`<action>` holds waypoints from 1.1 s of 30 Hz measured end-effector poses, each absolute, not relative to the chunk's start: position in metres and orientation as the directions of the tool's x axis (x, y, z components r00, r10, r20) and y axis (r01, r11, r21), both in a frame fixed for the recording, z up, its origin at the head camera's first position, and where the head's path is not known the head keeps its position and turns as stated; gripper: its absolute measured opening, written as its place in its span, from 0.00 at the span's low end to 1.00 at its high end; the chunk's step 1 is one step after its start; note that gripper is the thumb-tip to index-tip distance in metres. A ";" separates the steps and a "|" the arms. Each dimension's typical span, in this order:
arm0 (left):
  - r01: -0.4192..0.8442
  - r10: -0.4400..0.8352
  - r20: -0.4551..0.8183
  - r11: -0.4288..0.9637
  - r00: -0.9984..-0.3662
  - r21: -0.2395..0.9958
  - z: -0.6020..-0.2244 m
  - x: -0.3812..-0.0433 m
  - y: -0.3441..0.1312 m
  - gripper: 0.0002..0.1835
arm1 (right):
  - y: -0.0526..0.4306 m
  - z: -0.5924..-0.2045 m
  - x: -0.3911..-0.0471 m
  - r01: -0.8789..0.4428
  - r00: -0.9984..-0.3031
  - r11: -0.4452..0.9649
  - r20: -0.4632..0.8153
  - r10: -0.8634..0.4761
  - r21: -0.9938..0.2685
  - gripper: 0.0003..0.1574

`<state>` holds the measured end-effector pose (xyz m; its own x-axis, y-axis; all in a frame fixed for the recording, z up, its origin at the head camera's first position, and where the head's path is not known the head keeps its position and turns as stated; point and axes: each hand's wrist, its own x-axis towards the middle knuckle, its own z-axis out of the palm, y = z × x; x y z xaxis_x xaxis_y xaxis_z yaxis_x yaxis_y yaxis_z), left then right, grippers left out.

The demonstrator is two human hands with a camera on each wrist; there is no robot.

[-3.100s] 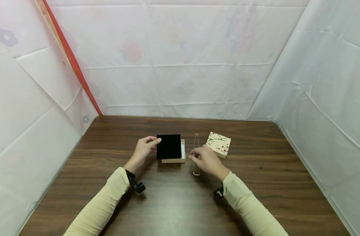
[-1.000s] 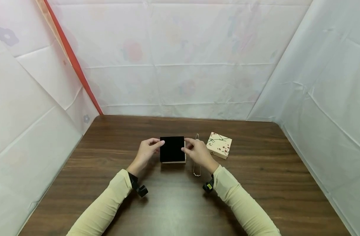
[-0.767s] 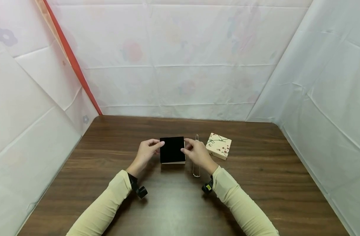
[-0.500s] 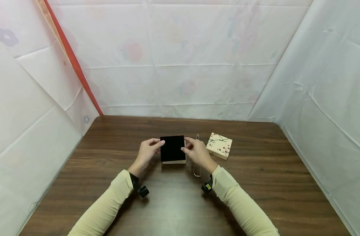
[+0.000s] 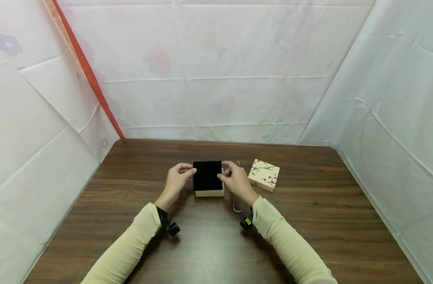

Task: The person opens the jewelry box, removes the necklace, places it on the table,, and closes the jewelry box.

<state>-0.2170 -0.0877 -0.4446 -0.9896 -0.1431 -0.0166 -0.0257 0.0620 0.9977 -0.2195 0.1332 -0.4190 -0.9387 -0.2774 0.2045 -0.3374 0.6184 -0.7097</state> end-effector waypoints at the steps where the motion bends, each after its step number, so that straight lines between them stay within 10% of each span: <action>1: -0.023 -0.147 -0.014 0.063 -0.989 0.998 -0.444 -0.217 -0.088 0.10 | 0.133 -0.419 -0.220 -0.335 -0.940 0.620 0.202 -0.276 -0.709 0.28; 33: -0.051 -0.120 -0.038 0.110 -0.992 0.993 -0.453 -0.224 -0.086 0.09 | 0.129 -0.429 -0.233 -0.215 -0.972 0.699 0.080 -0.220 -0.682 0.27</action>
